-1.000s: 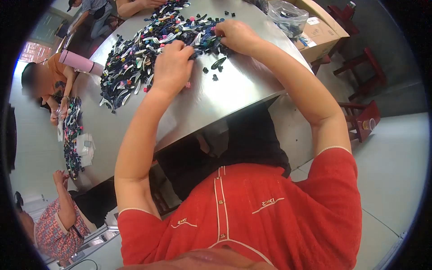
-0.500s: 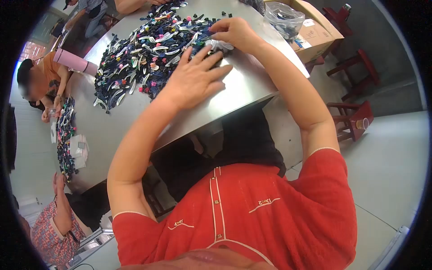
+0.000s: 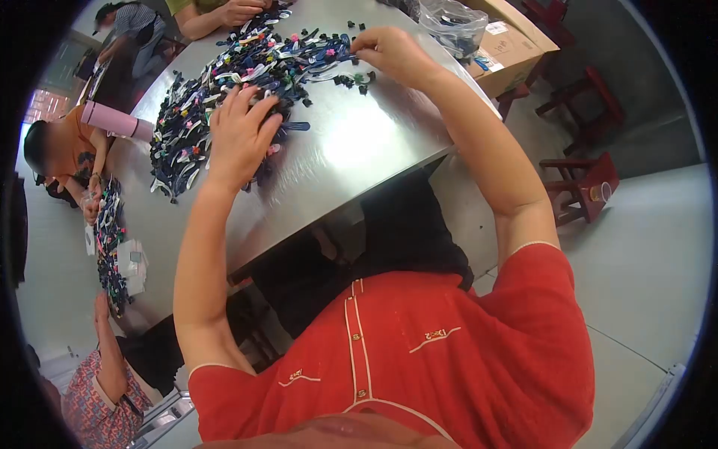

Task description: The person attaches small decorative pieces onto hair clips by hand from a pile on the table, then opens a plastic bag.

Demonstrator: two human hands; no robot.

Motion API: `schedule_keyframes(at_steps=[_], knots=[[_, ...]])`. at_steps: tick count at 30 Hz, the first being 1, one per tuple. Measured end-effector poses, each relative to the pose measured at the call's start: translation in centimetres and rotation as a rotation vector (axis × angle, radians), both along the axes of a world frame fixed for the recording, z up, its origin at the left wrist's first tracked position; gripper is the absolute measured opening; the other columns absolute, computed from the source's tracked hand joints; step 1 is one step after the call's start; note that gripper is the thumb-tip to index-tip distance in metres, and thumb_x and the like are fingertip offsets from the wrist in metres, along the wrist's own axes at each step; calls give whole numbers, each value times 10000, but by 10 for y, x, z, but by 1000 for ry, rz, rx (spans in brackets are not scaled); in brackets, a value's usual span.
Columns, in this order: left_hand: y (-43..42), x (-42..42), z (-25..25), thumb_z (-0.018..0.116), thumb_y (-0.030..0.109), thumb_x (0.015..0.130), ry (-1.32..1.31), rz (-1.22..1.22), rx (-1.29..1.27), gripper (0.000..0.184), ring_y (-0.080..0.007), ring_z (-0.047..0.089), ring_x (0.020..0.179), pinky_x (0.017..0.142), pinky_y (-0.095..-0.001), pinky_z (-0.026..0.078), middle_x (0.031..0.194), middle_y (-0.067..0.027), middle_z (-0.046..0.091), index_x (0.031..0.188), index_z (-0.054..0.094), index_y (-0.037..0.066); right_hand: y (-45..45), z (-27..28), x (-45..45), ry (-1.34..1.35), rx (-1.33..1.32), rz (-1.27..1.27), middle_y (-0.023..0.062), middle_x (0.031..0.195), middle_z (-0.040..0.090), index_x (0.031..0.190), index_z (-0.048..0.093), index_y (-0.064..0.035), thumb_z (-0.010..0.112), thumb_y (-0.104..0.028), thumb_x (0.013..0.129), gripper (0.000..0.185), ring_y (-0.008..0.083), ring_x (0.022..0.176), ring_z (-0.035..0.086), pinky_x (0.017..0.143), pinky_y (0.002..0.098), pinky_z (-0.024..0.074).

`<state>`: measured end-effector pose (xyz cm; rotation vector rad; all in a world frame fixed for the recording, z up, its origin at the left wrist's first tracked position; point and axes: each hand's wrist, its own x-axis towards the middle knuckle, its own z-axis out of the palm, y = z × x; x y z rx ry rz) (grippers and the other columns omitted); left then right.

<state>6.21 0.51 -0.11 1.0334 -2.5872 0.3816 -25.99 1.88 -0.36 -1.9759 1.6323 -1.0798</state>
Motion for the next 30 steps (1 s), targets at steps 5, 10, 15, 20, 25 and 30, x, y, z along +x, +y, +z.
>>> schedule_keyframes(at_steps=[5,10,15,20,25,30], knots=[[29,39,-5,669,533,880,102,-54,307,644,-407,318,1432,1163,-539,255,1524,-151,400,1423,557,206,20,6,-4,179,97,-30,134,1000,724,1049,728,1,689,-122,895,201,210,873,689,805,317,530],[39,31,-15,673,534,882,32,-99,262,675,-423,275,1455,1176,-540,239,1557,-144,362,1470,512,245,18,-11,10,411,109,-76,157,1027,718,1028,733,-28,691,-121,830,223,326,909,687,842,384,535],[27,-14,-17,583,527,942,-6,79,267,632,-434,267,1458,1136,-670,221,1559,-164,362,1489,478,229,1,-16,20,380,64,-67,153,978,724,1050,731,-49,685,-131,828,241,330,903,690,835,403,538],[17,-41,-23,544,578,950,27,202,214,657,-440,234,1479,1149,-683,182,1570,-192,343,1491,480,210,-2,-13,23,398,58,-102,152,965,731,1061,739,-78,677,-139,801,274,332,907,694,834,417,539],[25,-51,-21,553,622,929,91,160,155,692,-408,239,1484,1162,-670,155,1587,-177,320,1463,507,185,-12,-16,36,470,13,-110,140,918,726,1010,749,-102,666,-126,785,241,326,875,694,812,426,540],[10,-47,-24,685,499,867,139,4,186,623,-343,409,1379,1149,-570,258,1454,-129,488,1355,584,125,-16,0,40,501,156,-55,136,865,713,944,739,-97,678,-127,773,184,315,834,689,771,429,541]])
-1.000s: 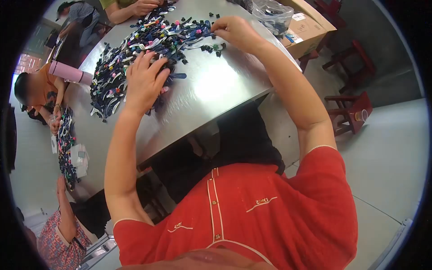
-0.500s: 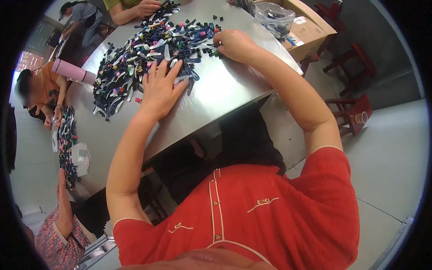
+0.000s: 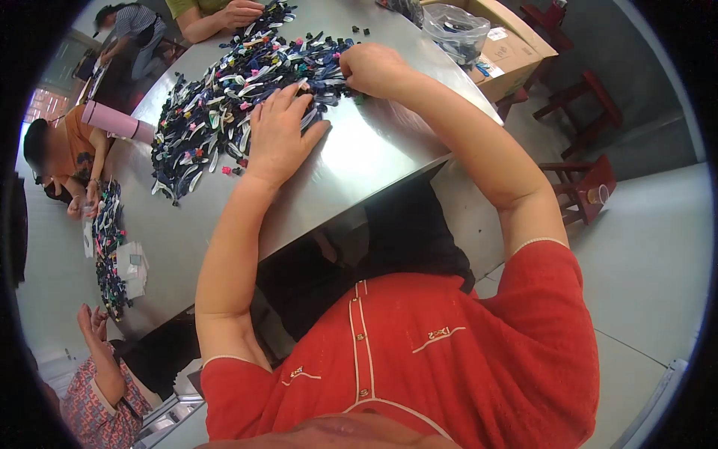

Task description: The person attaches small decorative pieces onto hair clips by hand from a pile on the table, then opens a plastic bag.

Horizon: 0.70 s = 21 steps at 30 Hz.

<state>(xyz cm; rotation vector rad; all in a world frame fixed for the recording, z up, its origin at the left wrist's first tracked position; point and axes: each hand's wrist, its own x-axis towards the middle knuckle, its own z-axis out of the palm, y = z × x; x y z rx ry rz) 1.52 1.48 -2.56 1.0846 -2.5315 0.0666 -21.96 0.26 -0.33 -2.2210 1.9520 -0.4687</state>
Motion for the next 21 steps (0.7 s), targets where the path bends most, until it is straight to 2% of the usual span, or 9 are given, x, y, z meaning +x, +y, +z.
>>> schedule_keyframes(at_steps=[3,7,9,10,11,12,15,18,21], knots=[[1,7,1,738,340,840,128,-125,-3,496,-309,481,1291,1126,-531,303,1326,-88,563,1275,618,136,2,4,-13,-47,5,-20,128,853,706,927,719,-71,701,-129,786,154,288,802,685,741,402,539],[7,13,8,711,263,869,201,-172,12,439,-296,480,1300,1130,-545,298,1328,-72,565,1284,611,160,9,24,-70,-186,-428,-96,117,887,716,998,709,-38,721,-120,843,175,224,816,686,762,342,537],[6,14,8,703,261,877,224,-182,35,442,-299,471,1321,1136,-553,290,1353,-70,562,1297,608,164,7,39,-104,-288,-612,-257,181,903,740,958,742,-3,673,-85,819,175,297,814,716,757,364,549],[6,14,5,701,270,879,162,-227,63,453,-303,453,1350,1143,-563,280,1389,-68,550,1310,603,168,31,71,-87,-181,-558,-425,200,946,728,975,740,-14,630,-160,861,215,342,866,700,794,393,545],[7,13,4,699,279,882,100,-271,91,465,-307,434,1379,1150,-573,270,1425,-66,537,1323,598,172,8,40,-153,88,-624,-437,142,988,737,1075,727,-72,704,-221,883,243,302,889,708,802,382,547],[7,12,3,699,279,882,106,-268,91,465,-307,434,1379,1150,-573,270,1425,-66,537,1323,598,172,5,30,-170,92,-624,-432,142,988,737,1075,727,-72,704,-221,883,243,302,889,708,802,382,547],[7,9,8,702,321,884,87,-295,63,486,-326,400,1414,1154,-607,249,1455,-75,526,1335,595,177,-2,24,-179,267,-229,-525,146,1023,733,1080,736,-90,682,-263,912,247,324,906,703,821,412,543],[10,12,13,719,369,865,87,-247,61,516,-343,385,1422,1155,-615,238,1455,-93,526,1329,602,178,3,29,-112,20,-413,-349,143,1016,731,1071,739,-87,694,-309,909,278,322,932,702,833,410,540],[5,11,6,696,462,870,-16,-143,12,568,-344,367,1433,1160,-623,216,1466,-115,514,1350,599,175,-24,3,-69,40,-277,-101,130,1067,712,1098,733,-82,710,-377,893,361,311,968,695,855,407,537]])
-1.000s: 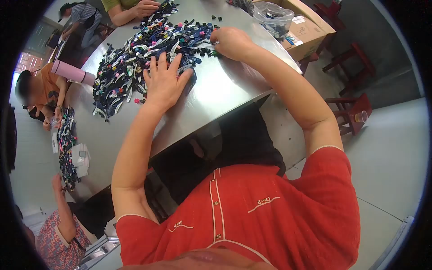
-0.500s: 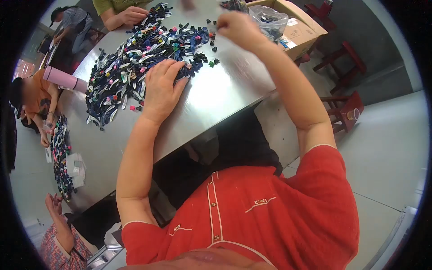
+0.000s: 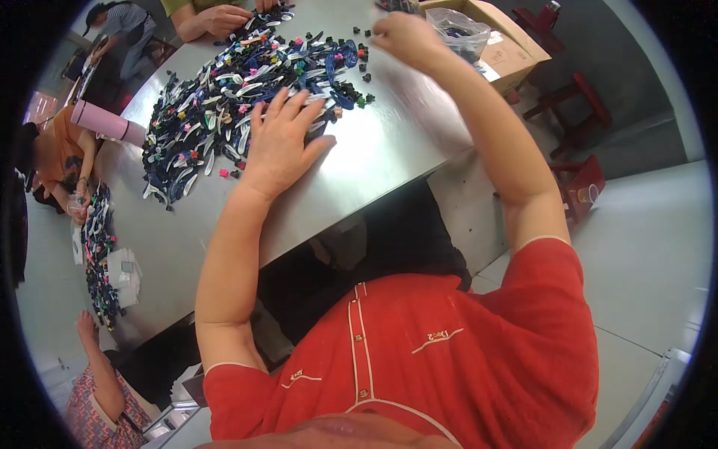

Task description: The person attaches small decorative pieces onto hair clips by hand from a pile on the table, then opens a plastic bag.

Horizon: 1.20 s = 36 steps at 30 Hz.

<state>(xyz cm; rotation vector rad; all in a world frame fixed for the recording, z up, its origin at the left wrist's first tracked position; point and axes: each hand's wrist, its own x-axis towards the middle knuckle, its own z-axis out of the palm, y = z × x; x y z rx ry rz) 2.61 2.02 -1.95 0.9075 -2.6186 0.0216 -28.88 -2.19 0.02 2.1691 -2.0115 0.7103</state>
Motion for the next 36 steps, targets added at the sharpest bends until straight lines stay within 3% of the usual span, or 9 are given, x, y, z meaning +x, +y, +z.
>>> schedule_keyframes(at_steps=[5,7,9,12,14,17,25,30,36], knots=[[-6,3,-2,650,520,897,-7,187,-93,587,-353,357,1438,1155,-634,204,1471,-125,510,1358,610,159,-18,-9,58,178,241,-106,134,1145,682,1109,725,-80,725,-374,870,379,300,984,690,865,410,535],[-5,4,-1,654,521,892,26,199,-88,584,-353,359,1434,1154,-636,205,1462,-127,515,1351,616,162,-15,-18,63,105,82,66,146,1087,705,1093,724,-76,741,-345,845,366,314,961,696,851,415,538],[-3,4,-1,670,513,878,60,121,-77,585,-353,370,1423,1152,-635,209,1430,-129,534,1346,618,166,-9,-19,60,-54,153,152,145,1042,714,1053,731,-98,714,-341,847,319,332,1013,673,881,451,525],[-3,3,-1,689,503,862,59,115,-87,528,-349,396,1401,1145,-627,224,1381,-120,563,1255,670,151,3,-12,55,-62,135,279,140,966,738,1070,725,-81,732,-222,829,280,300,917,703,816,416,545],[-6,3,0,697,505,856,43,151,-118,483,-346,422,1380,1133,-610,247,1374,-121,567,1165,708,135,12,-6,50,-324,155,277,129,894,740,1098,710,-49,709,-107,840,264,235,770,711,722,358,557],[-10,4,-2,691,508,862,79,214,-121,504,-347,439,1368,1129,-597,261,1380,-131,564,1194,695,129,8,-6,40,-548,258,208,103,833,721,1098,702,-16,684,-35,862,238,156,666,680,649,301,546],[-7,6,-2,658,525,889,127,225,-91,573,-357,431,1374,1140,-589,259,1397,-163,541,1296,646,123,17,4,43,-660,314,267,51,852,692,1144,705,14,660,-76,929,238,99,703,640,637,264,516],[-7,5,-4,665,534,880,137,198,-86,595,-350,401,1398,1150,-596,242,1421,-173,514,1320,630,135,29,4,45,-533,327,277,40,928,688,1188,698,10,644,-129,979,256,78,862,624,775,247,518],[2,2,1,723,557,813,88,129,-18,682,-351,371,1422,1155,-615,233,1453,-168,493,1345,614,143,34,-8,41,-588,252,234,41,917,698,1142,702,19,620,-177,1000,256,106,837,614,777,263,494]])
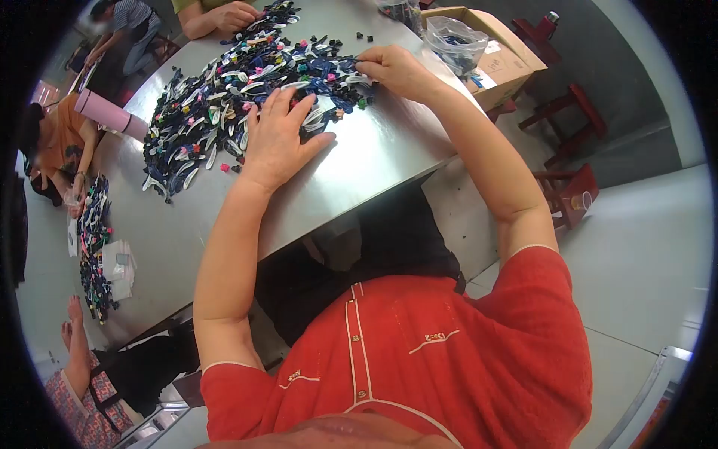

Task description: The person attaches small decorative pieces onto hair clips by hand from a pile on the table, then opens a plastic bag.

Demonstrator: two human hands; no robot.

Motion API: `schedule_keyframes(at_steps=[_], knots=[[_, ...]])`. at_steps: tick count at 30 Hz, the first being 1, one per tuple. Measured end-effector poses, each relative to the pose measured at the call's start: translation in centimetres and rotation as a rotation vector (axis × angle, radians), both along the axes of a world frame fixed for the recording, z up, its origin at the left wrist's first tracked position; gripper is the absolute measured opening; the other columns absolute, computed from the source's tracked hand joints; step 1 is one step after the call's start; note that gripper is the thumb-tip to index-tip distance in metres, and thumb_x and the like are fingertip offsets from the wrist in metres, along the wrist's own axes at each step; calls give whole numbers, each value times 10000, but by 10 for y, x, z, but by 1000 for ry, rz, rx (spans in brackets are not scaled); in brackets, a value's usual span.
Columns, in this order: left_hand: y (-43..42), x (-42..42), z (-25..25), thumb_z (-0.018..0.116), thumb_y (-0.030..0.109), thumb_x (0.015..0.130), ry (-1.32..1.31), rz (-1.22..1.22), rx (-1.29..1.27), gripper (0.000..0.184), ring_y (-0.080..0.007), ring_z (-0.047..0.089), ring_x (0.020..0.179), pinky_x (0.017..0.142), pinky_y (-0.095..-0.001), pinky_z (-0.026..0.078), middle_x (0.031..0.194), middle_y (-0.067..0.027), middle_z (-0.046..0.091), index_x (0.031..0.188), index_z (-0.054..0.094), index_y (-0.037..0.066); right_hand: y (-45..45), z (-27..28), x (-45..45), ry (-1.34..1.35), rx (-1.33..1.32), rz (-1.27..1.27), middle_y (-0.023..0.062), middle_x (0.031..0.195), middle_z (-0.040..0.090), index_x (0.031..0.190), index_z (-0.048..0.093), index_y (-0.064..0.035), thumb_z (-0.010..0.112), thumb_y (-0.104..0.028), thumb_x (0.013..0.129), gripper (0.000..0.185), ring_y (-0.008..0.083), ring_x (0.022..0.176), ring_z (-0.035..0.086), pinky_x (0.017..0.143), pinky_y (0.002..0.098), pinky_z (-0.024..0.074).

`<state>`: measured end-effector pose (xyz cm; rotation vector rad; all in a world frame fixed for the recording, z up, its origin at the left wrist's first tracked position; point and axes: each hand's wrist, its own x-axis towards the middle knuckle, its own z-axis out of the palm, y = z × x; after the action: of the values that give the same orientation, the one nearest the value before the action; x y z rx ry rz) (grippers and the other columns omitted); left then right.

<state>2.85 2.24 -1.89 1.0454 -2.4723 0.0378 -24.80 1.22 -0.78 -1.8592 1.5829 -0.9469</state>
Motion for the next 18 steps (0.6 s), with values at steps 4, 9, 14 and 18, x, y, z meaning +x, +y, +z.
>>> schedule_keyframes(at_steps=[4,9,14,18], knots=[[1,-1,2,740,540,801,-38,-23,52,666,-352,371,1427,1161,-613,230,1465,-162,491,1303,633,115,7,-1,-1,-29,-17,-37,42,842,673,1064,718,19,638,-201,983,248,110,791,589,740,271,478],[-1,-1,-1,741,475,819,-18,-8,51,558,-348,392,1407,1156,-603,246,1430,-148,521,1234,654,111,9,-10,-1,-120,-79,-145,64,797,668,1026,733,20,671,-166,942,213,136,750,595,708,292,488],[-4,-1,-6,737,337,844,18,-1,-24,377,-325,442,1357,1132,-588,285,1352,-102,569,1154,670,132,7,-23,3,-5,-314,-207,130,923,727,1144,716,-44,655,-67,880,271,243,836,692,796,330,532],[-7,1,-7,717,288,861,9,11,-41,330,-310,454,1348,1127,-579,296,1341,-88,573,1151,672,136,12,-12,5,146,-215,-271,102,972,729,1200,687,-68,676,-59,905,296,177,864,684,827,304,539]])
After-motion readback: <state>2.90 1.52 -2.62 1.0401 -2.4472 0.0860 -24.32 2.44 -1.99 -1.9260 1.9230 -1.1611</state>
